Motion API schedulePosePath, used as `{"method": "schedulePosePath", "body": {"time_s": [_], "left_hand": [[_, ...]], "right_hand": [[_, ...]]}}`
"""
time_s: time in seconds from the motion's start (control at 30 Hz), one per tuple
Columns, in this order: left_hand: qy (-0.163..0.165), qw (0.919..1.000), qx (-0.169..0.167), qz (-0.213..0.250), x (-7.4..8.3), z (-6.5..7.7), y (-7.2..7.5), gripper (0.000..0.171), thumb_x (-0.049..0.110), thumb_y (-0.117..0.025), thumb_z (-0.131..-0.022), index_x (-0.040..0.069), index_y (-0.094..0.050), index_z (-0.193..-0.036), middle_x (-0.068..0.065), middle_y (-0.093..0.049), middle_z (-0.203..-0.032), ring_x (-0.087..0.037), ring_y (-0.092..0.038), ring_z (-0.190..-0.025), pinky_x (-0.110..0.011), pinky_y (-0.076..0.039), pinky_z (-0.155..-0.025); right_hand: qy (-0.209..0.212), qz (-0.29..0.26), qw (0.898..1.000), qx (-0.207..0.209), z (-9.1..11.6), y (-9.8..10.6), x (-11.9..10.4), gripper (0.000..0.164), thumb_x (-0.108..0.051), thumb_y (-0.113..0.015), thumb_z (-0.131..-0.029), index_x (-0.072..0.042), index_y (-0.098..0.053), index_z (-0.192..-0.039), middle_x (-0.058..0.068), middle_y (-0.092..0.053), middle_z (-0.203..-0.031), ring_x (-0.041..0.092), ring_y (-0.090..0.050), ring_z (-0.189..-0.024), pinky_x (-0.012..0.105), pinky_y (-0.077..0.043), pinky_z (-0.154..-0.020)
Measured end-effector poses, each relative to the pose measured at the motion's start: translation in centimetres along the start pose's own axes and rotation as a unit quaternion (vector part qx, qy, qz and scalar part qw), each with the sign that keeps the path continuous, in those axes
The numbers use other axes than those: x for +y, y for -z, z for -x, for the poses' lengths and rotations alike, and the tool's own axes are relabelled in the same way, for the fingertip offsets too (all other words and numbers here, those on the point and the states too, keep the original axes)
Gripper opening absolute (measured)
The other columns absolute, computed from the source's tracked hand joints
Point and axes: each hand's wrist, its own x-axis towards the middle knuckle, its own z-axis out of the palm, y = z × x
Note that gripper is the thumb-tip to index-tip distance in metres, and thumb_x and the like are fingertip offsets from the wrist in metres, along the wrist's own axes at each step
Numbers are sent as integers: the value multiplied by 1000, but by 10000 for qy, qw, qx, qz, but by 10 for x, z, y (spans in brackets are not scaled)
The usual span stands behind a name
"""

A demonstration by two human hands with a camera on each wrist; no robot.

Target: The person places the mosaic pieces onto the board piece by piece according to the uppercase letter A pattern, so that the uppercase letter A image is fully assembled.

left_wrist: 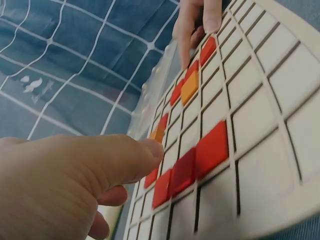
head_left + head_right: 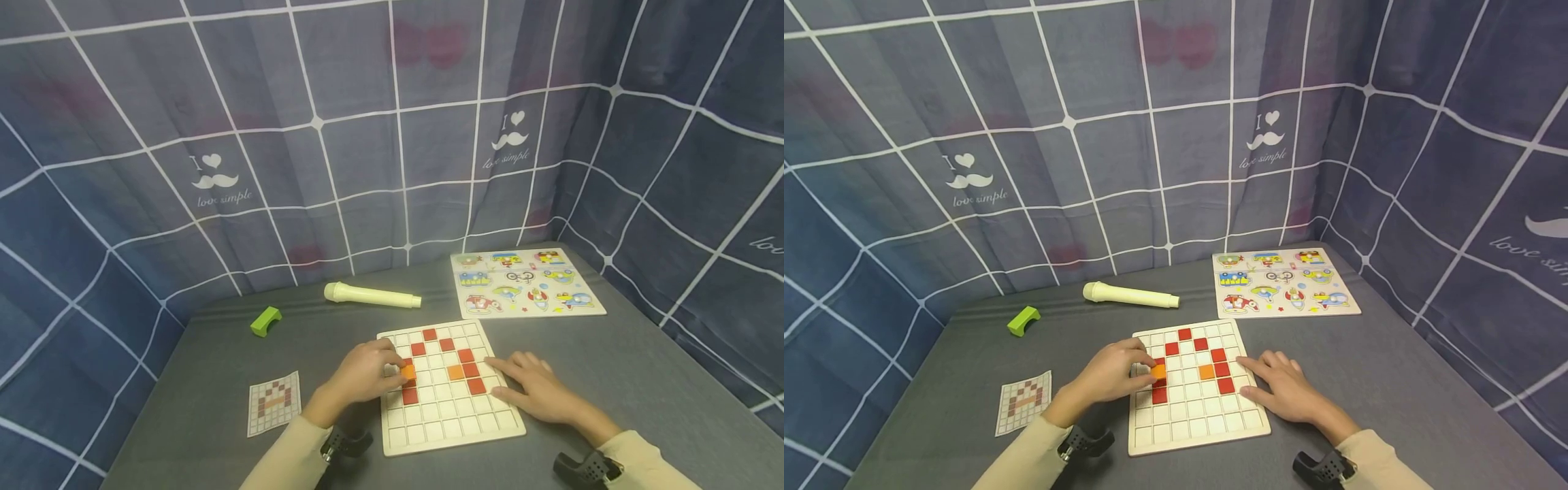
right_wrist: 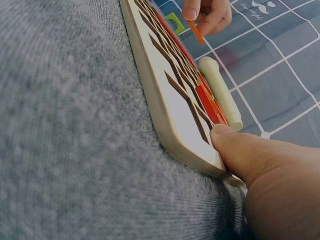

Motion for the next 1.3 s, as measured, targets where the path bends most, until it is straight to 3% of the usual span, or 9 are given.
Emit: {"method": "schedulePosePath", "body": {"time_s": [0.27, 0.63, 0.9, 1.3], "left_hand": [[-59, 9996, -143, -224, 12, -11, -12, 20, 38, -77, -82, 20, -78, -91, 8, -65, -85, -2, -53, -72, -17, -44, -64], [67, 9994, -256, -228, 25, -22, -20, 18, 36, -76, -82, 20, -79, -90, 8, -64, -83, -1, -48, -67, -13, -34, -57], [-43, 9992, -220, -335, 30, -31, -26, 15, 35, -76, -83, 22, -79, -89, 9, -63, -80, 0, -45, -65, -12, -31, -54], [178, 9985, -309, -416, 32, -35, -30, 18, 35, -74, -83, 21, -79, -93, 7, -66, -89, -4, -55, -71, -16, -39, -59]], "right_hand": [[37, 1, 10000, -8, -1, -1, 1, 50, -45, -65, -91, -25, -59, -136, -17, -40, -91, 0, -31, -85, 24, -25, -75], [15, -10, 10000, -6, -1, -1, 2, 50, -44, -66, -91, -24, -59, -136, -17, -43, -92, 0, -33, -86, 25, -26, -75], [3, -22, 10000, -14, 0, 1, 0, 49, -44, -65, -91, -24, -59, -136, -17, -43, -92, 0, -32, -86, 25, -25, -74], [13, 6, 10000, 48, 1, -1, 3, 50, -45, -66, -91, -25, -59, -136, -17, -43, -93, 1, -34, -87, 25, -27, -76]]}}
